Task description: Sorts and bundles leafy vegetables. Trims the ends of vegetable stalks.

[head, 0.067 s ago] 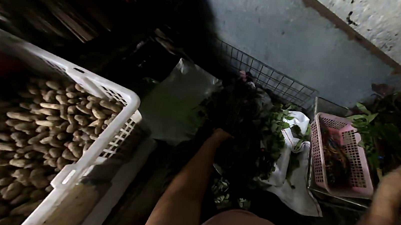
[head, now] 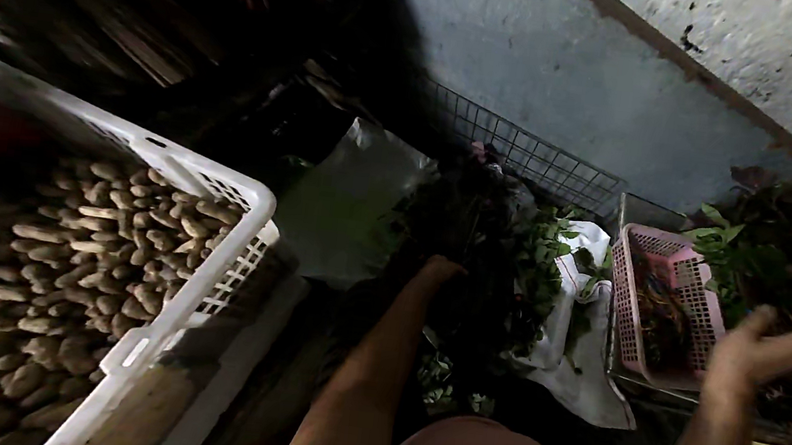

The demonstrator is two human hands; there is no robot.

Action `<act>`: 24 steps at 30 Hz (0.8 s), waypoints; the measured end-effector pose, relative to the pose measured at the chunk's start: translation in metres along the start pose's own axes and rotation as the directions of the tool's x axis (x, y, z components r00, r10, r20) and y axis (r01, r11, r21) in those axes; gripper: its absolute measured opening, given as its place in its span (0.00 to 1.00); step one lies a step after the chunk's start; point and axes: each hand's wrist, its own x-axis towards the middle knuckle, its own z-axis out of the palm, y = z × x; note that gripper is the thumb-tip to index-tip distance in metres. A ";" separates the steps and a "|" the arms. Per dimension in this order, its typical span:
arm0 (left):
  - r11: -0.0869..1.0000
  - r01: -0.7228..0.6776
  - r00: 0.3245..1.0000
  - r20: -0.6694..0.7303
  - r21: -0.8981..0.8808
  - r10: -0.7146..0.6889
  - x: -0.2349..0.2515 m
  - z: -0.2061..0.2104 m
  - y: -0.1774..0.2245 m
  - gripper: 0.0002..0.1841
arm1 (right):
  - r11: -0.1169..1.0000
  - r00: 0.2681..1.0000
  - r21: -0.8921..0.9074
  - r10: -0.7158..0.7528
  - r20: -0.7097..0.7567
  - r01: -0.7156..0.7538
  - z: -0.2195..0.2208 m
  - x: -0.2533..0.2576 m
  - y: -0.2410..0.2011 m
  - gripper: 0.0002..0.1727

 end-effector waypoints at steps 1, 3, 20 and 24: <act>0.998 -0.033 0.999 0.034 -0.061 0.035 -0.003 0.004 0.002 0.36 | 0.995 0.992 0.072 -0.071 0.103 0.064 0.010 -0.014 -0.017 0.29; 0.979 -0.114 0.988 0.084 -0.167 0.129 -0.006 0.014 0.004 0.36 | 0.968 0.930 0.211 -0.199 0.308 0.137 0.039 -0.045 -0.042 0.23; 0.805 0.014 0.967 0.212 -0.593 0.140 -0.081 0.103 -0.011 0.19 | 0.910 0.351 0.056 0.100 0.931 -0.410 0.112 -0.163 -0.103 0.28; 0.720 -0.021 0.955 0.200 -0.693 0.220 -0.084 0.119 -0.007 0.20 | 0.953 0.311 0.106 -0.013 0.950 -0.283 0.102 -0.181 -0.089 0.29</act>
